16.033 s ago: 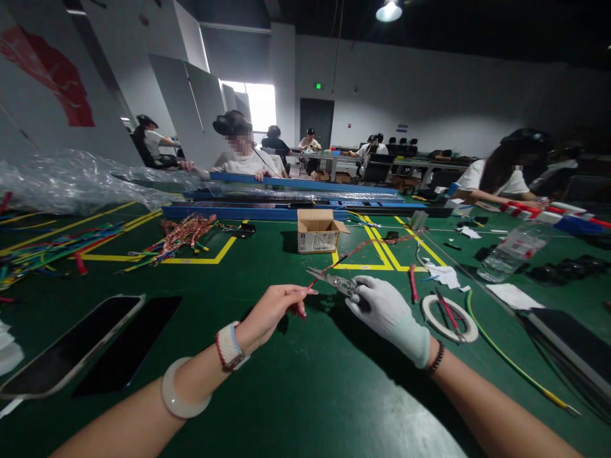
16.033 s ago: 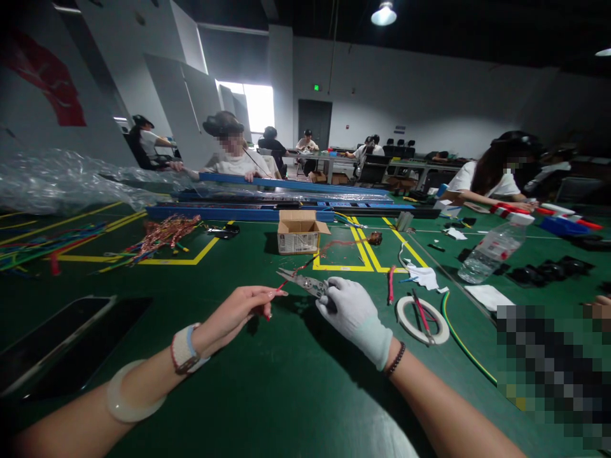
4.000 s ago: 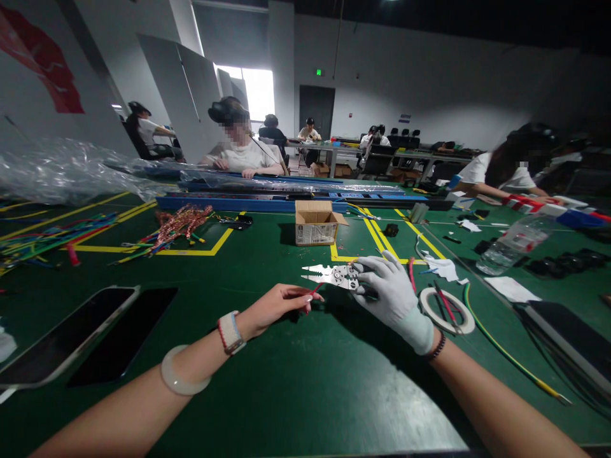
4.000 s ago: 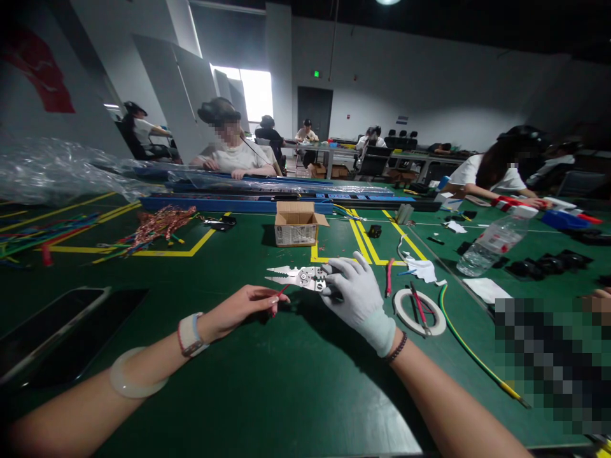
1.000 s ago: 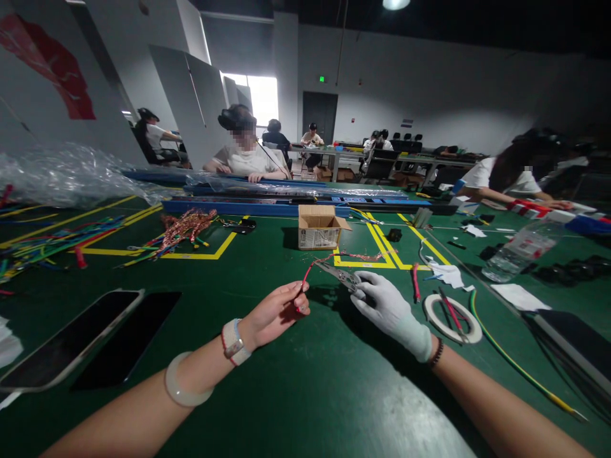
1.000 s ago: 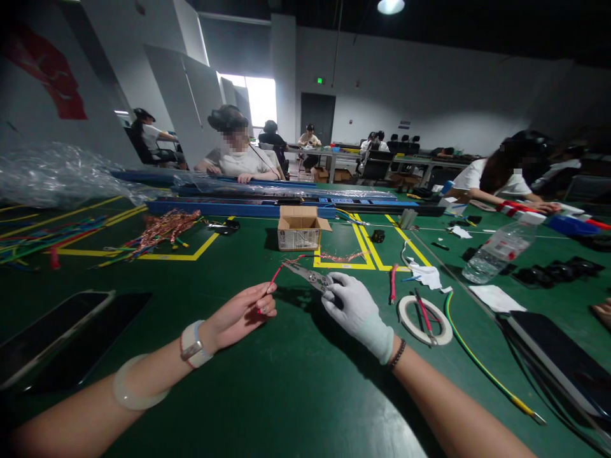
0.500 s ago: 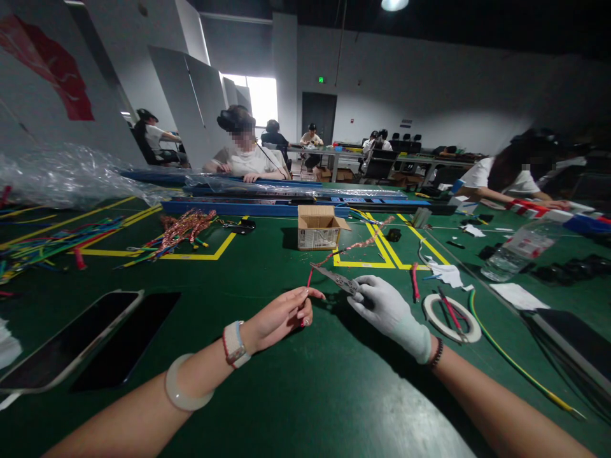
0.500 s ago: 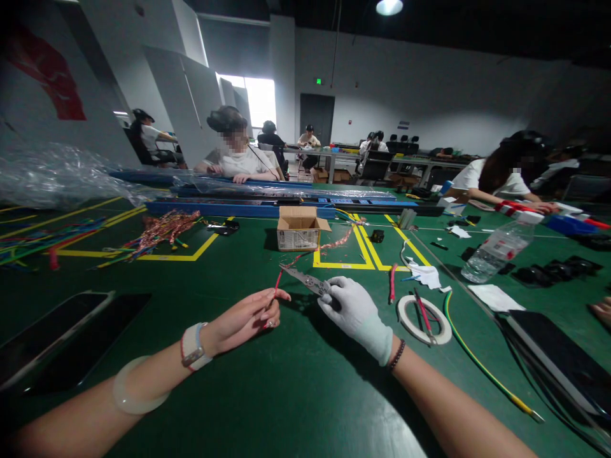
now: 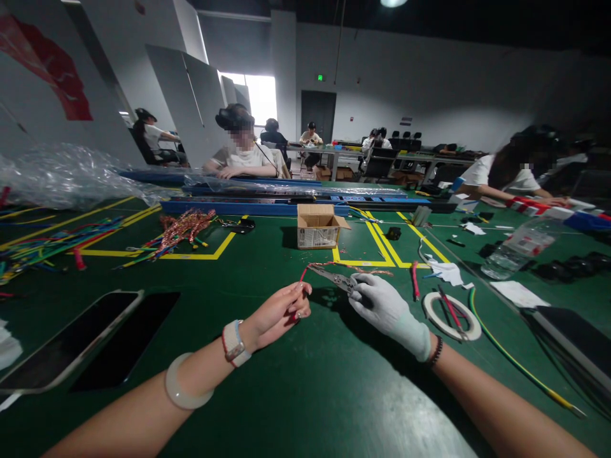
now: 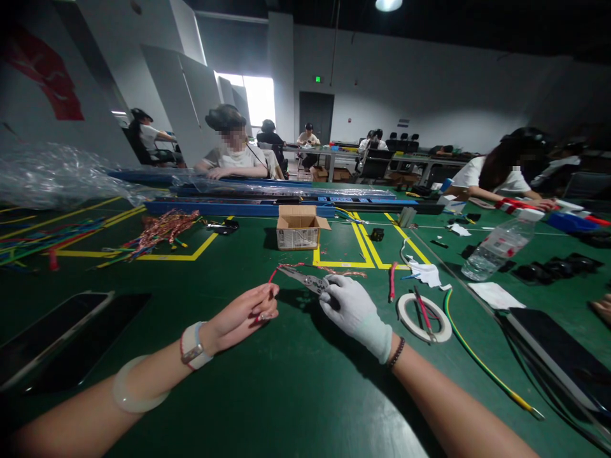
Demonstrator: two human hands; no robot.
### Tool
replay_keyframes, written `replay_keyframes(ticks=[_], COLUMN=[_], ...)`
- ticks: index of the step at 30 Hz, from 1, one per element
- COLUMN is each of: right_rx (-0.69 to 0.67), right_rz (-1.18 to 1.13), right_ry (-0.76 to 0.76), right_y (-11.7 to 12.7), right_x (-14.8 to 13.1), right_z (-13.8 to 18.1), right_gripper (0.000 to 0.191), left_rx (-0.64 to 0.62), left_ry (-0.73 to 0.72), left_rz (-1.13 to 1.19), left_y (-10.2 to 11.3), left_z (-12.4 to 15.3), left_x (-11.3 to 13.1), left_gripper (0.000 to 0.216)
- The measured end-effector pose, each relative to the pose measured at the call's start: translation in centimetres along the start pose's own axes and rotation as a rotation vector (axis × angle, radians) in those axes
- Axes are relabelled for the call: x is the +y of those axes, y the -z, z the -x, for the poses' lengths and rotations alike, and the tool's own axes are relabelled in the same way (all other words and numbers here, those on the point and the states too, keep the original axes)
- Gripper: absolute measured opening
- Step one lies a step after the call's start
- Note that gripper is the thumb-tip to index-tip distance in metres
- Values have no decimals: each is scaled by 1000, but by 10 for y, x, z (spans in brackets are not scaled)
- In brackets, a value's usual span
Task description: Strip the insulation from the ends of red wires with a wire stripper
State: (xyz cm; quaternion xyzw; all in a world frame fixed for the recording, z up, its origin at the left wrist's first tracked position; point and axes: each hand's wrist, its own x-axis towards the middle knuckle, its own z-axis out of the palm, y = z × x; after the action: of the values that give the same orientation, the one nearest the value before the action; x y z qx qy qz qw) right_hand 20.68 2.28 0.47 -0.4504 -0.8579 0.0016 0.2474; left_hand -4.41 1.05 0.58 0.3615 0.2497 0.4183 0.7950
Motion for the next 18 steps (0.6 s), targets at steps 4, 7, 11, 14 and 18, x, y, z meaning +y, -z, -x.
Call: replay_keyframes(ticks=[4, 7, 11, 14, 18], right_rx=[6, 37, 95, 120, 96], right_rz=[-8, -3, 9, 12, -4], right_ry=[44, 48, 32, 36, 23], right_y=[0, -1, -3, -4, -4], right_x=[5, 6, 6, 7, 10], right_z=[0, 0, 2, 3, 3], right_gripper=[14, 13, 15, 14, 11], left_rx=[-6, 1, -5, 21, 100], left_ry=[-9, -3, -21, -82, -198], left_rz=[127, 145, 116, -8, -288], left_y=[1, 1, 1, 0, 1], left_z=[0, 0, 0, -1, -3], left_x=[4, 5, 6, 3, 0], left_gripper=[12, 11, 13, 14, 17])
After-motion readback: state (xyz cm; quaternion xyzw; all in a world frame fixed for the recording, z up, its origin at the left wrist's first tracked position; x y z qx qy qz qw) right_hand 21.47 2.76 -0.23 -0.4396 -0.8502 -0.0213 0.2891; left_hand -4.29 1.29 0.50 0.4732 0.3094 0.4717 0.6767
